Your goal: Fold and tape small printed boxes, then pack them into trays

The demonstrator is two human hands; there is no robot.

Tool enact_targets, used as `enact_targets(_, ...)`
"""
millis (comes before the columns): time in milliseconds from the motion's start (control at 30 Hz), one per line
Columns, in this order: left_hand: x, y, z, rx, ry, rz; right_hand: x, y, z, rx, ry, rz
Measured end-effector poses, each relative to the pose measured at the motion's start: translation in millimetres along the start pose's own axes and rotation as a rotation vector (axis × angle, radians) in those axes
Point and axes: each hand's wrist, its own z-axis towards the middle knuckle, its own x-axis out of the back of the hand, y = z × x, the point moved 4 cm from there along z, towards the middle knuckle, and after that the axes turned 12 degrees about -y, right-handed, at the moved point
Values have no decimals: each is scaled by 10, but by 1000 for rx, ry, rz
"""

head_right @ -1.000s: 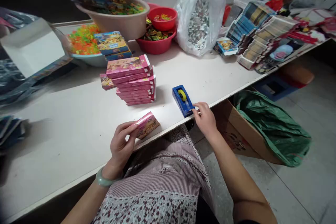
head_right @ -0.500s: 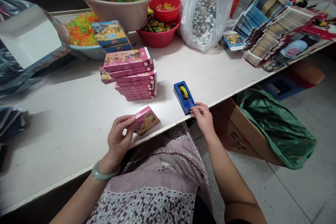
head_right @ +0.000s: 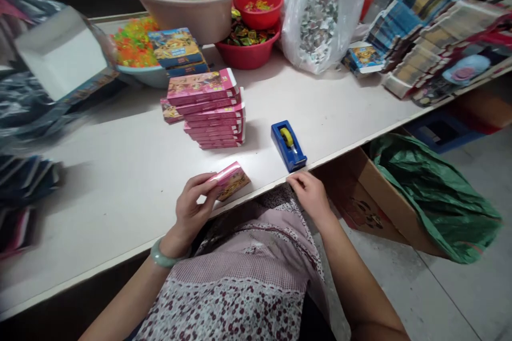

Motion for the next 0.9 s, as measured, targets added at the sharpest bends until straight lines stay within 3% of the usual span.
enact_targets(133,25,59,19,-5,-29,1,-541,-570,-7,58,-311,511)
enact_targets(267,81,90,65,-47,-136,121,-871,-831,186,34,-398,662)
enact_targets(400,50,75,111,-65,-304,207,-980,-774,355,12,-367,515)
enact_targets(533,58,-25,93,-1,-198,2,-967,-773,550,28,-315,46)
enact_targets(633,287,-387,42,256,-21,-207,-940,-751,713,57,-356,-229)
enact_targets(733,836,-1014,45,567,292,-246,-914,-646,769,130,-443,-175)
enact_targets(800,1221,-1482,167,681,462,-216,-911,-558,740,142,-496,-59)
enact_targets(900,1490,-2178,559,805,492,-220,-942,-491,664,121,-527,62)
